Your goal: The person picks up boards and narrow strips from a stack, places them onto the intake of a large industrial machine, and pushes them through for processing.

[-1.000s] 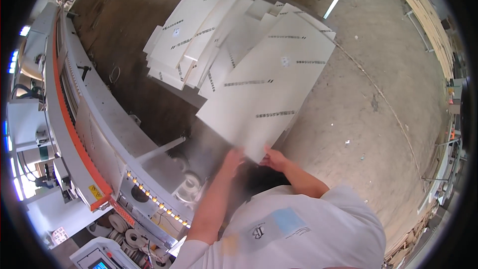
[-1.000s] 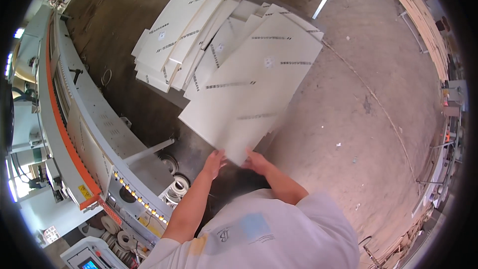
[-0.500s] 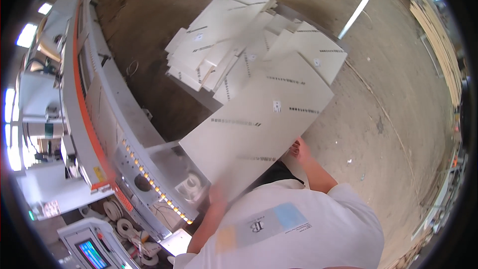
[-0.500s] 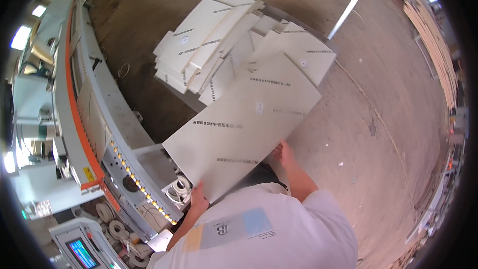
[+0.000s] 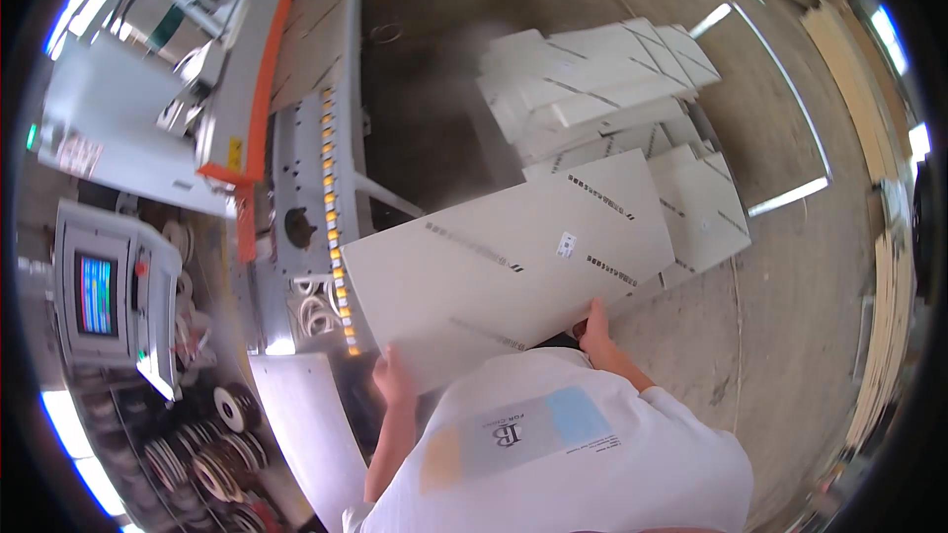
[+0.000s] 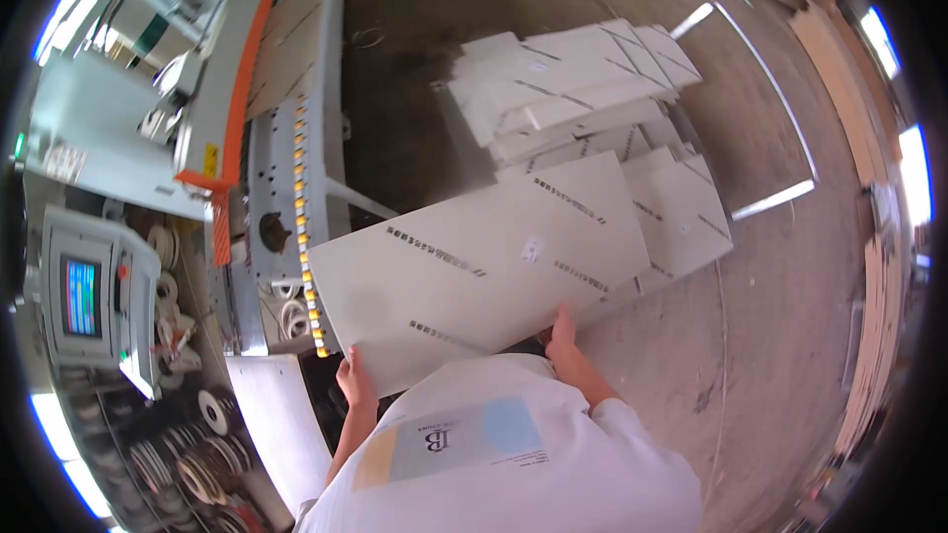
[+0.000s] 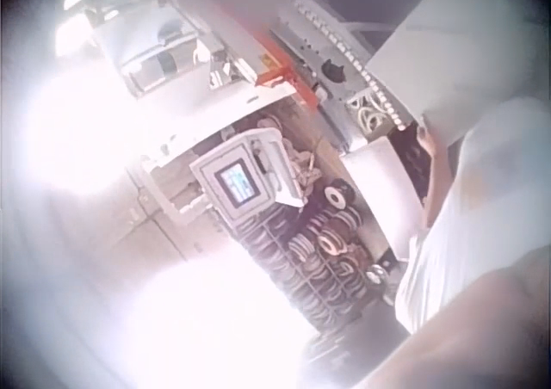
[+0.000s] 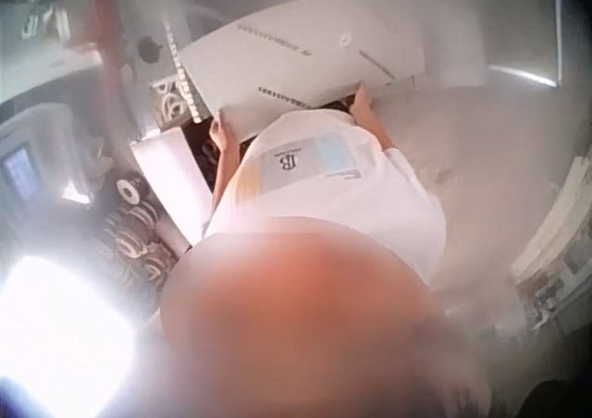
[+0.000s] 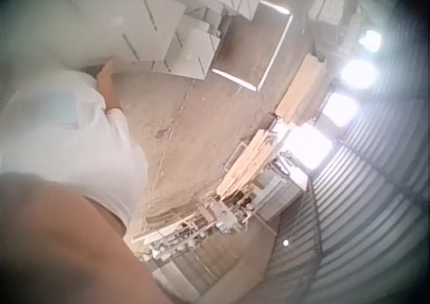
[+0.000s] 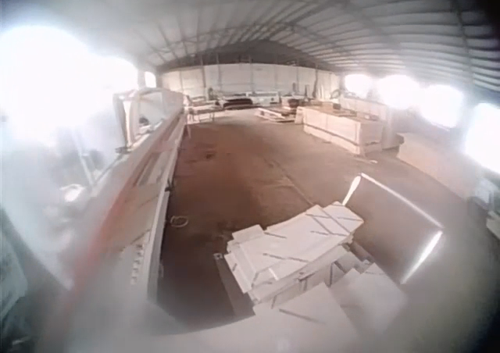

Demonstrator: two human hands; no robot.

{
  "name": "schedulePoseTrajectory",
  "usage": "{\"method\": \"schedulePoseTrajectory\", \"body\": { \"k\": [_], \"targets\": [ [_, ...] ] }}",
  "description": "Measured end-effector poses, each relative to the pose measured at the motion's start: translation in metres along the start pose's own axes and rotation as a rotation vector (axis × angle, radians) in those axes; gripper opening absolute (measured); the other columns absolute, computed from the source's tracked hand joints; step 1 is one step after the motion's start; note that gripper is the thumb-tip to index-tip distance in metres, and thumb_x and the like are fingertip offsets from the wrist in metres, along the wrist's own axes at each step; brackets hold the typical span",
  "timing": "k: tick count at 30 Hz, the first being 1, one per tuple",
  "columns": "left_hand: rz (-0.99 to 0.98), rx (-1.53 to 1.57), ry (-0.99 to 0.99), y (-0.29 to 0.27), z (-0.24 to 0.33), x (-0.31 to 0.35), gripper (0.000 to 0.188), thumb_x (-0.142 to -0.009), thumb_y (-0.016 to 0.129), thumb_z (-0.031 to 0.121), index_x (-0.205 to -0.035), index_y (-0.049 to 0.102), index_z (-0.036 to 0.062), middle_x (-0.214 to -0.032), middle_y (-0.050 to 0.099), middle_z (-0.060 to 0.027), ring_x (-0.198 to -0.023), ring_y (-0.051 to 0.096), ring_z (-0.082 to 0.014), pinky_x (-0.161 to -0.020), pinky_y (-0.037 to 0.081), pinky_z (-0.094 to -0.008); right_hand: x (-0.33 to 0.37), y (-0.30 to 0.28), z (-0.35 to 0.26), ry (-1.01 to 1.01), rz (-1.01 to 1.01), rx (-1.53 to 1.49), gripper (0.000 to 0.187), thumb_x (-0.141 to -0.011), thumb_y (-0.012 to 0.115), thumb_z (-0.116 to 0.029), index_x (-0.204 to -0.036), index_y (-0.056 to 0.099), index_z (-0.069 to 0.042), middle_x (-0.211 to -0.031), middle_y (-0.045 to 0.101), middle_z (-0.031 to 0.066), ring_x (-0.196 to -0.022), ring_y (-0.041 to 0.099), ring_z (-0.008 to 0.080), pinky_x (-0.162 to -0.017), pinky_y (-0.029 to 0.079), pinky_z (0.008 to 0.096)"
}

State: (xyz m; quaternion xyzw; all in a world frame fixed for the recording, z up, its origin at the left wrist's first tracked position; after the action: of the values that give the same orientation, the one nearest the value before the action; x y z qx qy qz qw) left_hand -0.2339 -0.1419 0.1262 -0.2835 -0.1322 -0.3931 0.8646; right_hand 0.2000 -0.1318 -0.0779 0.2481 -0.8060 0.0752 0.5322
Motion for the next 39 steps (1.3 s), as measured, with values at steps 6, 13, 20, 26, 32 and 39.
{"method": "schedulePoseTrajectory", "body": {
  "k": [6,13,20,26,32,39],
  "targets": [
    [0.252,0.378,-0.089,-0.086,-0.074,0.009,0.039,-0.099,0.056,0.033,-0.085,0.069,-0.0014,-0.074,0.063,-0.0047,-0.067,0.057,-0.0157,-0.063,0.047,-0.0324,0.078,0.103,-0.004,0.066,-0.253,0.466,0.038,-0.099,0.053,-0.053,-0.111,0.062,-0.018,-0.094,0.068,-0.0023,-0.077,0.056,0.0118,-0.062,0.042,0.0283],
    [0.517,0.614,-0.302,-0.157,-0.149,0.049,0.044,-0.098,0.057,0.038,-0.109,0.066,-0.0035,-0.098,0.067,-0.0106,-0.086,0.062,-0.0233,-0.077,0.050,-0.0407,0.120,0.209,0.054,0.093,-0.556,0.844,0.040,-0.096,0.060,-0.054,-0.110,0.063,-0.016,-0.095,0.070,-0.0003,-0.080,0.063,0.0132,-0.062,0.044,0.0271],
    [0.689,0.493,-0.369,-0.225,-0.205,0.104,0.054,-0.101,0.050,0.049,-0.110,0.068,-0.0015,-0.105,0.071,-0.0145,-0.093,0.066,-0.0290,-0.082,0.050,-0.0439,0.152,0.246,0.147,0.186,-0.741,1.244,0.046,-0.097,0.058,-0.054,-0.112,0.062,-0.011,-0.098,0.070,0.0036,-0.090,0.068,0.0166,-0.064,0.049,0.0272],
    [0.692,-1.005,-0.336,-0.314,-0.152,0.119,0.034,-0.089,0.065,0.038,-0.100,0.063,0.0060,-0.104,0.065,-0.0125,-0.100,0.064,-0.0357,-0.081,0.052,-0.0501,0.185,0.234,0.176,0.332,-0.960,1.498,0.054,-0.100,0.055,-0.049,-0.118,0.061,0.001,-0.106,0.068,0.0106,-0.096,0.069,0.0217,-0.072,0.054,0.0307],
    [0.495,-0.434,0.281,-0.271,-0.040,-0.046,0.019,-0.092,0.065,0.012,-0.109,0.069,0.0077,-0.103,0.068,-0.0114,-0.092,0.066,-0.0309,-0.080,0.052,-0.0370,0.191,0.216,0.189,0.415,-1.029,1.601,0.049,-0.102,0.054,-0.046,-0.116,0.062,0.001,-0.108,0.068,0.0105,-0.098,0.069,0.0211,-0.076,0.053,0.0310],
    [0.159,-0.452,0.511,-0.135,0.098,-0.251,0.027,-0.088,0.068,0.028,-0.109,0.071,0.0119,-0.105,0.068,-0.0106,-0.095,0.066,-0.0330,-0.079,0.053,-0.0400,0.186,0.213,0.183,0.299,-1.016,1.684,0.051,-0.102,0.053,-0.046,-0.111,0.064,0.003,-0.103,0.070,0.0126,-0.092,0.071,0.0208,-0.076,0.055,0.0311]
  ]
}}
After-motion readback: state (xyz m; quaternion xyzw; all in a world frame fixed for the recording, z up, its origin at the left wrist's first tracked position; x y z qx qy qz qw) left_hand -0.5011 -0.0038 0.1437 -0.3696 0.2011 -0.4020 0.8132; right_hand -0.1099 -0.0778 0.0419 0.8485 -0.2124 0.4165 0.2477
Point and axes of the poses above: each hand's wrist, its own x-axis away from the middle knuckle, its own y-axis out of the palm, z = x × y, the point moved 2 cm from there along -x, towards the middle knuckle
